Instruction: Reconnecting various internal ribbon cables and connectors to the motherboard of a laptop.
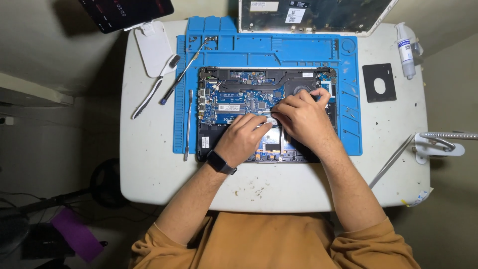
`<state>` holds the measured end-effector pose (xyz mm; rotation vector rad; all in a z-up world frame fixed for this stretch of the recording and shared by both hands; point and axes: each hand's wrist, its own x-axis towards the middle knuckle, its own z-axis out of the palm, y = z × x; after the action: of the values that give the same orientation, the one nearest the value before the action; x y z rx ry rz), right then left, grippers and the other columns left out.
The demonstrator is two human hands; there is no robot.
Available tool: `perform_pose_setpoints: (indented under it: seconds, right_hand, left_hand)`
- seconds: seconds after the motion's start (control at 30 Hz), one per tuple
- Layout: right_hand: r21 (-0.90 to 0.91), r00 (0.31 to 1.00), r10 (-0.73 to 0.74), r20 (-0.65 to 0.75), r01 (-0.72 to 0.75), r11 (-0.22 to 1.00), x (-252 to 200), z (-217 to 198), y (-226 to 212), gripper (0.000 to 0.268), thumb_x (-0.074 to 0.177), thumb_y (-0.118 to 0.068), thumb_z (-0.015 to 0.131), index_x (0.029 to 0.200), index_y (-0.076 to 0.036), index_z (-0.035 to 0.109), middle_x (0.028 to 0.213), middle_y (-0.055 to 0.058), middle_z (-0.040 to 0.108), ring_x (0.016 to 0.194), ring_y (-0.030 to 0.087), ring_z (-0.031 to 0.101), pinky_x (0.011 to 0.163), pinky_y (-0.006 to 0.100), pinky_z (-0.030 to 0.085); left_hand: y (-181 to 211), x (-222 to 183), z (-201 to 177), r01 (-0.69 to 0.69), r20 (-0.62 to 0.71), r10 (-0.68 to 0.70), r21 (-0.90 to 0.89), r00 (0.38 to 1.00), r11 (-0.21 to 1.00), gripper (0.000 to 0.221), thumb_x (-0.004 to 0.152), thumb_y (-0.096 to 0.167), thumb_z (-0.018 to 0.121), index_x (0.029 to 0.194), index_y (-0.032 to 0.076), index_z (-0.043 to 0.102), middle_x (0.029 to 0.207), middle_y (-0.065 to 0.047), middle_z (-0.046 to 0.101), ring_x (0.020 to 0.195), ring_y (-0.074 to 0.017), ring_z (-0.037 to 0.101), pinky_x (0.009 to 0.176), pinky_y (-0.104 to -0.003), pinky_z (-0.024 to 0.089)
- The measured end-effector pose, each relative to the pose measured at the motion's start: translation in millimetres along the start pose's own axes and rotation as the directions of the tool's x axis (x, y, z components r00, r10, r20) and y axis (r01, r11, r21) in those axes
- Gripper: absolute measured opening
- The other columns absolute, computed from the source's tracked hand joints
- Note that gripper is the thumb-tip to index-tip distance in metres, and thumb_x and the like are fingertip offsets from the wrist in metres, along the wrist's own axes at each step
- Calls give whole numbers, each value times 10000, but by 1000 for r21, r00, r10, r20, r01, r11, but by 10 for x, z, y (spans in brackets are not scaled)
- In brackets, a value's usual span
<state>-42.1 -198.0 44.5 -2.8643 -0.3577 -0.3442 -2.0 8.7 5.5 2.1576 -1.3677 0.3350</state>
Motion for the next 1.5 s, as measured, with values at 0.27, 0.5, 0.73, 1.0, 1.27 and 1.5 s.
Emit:
perform_pose_setpoints:
  seconds: [0.27, 0.5, 0.73, 1.0, 1.27, 1.5]
  right_hand:
    - [-37, 998, -50, -23, 49, 998, 34, -38, -5, 67, 888, -169, 807, 950, -173, 782, 891, -6, 740, 919, 183, 598, 1012, 533, 233]
    - [-64, 995, -72, -65, 68, 996, 37, 66, 59, 44, 902, -146, 798, 929, -159, 766, 850, -3, 731, 905, 175, 614, 1030, 530, 221]
    - [83, 988, -11, -153, 24, 996, -69, 12, 186, 36, 959, -165, 760, 989, -156, 742, 855, -23, 705, 878, 168, 600, 1011, 485, 238]
    - [144, 987, 44, -154, -21, 989, -146, -26, 253, 45, 968, -180, 760, 1001, -155, 743, 889, -13, 722, 881, 184, 621, 993, 468, 257]
    - [211, 994, 49, -100, -27, 977, -105, -53, 142, 69, 922, -218, 790, 967, -180, 754, 872, -27, 732, 879, 188, 618, 995, 488, 247]
    - [189, 997, 48, -61, -35, 981, -99, 7, 115, 77, 906, -212, 800, 944, -164, 753, 850, -20, 727, 875, 183, 599, 1006, 501, 234]
  left_hand:
    - [-7, -25, 43, -12, -22, 12, 13, 1000, 1000, 201, 945, -47, 643, 1090, 70, 718, 971, -92, 663, 965, -246, 679, 754, -327, 540]
    - [-62, 11, 76, 57, -58, -63, -89, 996, 994, 198, 969, -34, 639, 1119, 74, 711, 927, -84, 686, 911, -236, 700, 761, -312, 586]
    - [-59, 117, 22, 88, -52, -93, -85, 994, 993, 110, 998, 48, 653, 1089, 70, 711, 918, -74, 682, 889, -219, 700, 761, -302, 594]
    - [-143, 75, 114, 67, -27, -67, -18, 997, 998, 119, 955, -3, 682, 1044, 54, 738, 941, -86, 645, 865, -204, 674, 748, -280, 595]
    - [-148, 96, 138, 58, -19, -58, 9, 998, 998, 124, 949, -16, 679, 1034, 51, 741, 909, -76, 623, 828, -191, 664, 715, -270, 587]
    - [-84, 123, 127, 80, -57, -79, 19, 995, 997, 96, 959, 8, 675, 1023, 46, 734, 885, -74, 622, 827, -202, 673, 713, -276, 586]
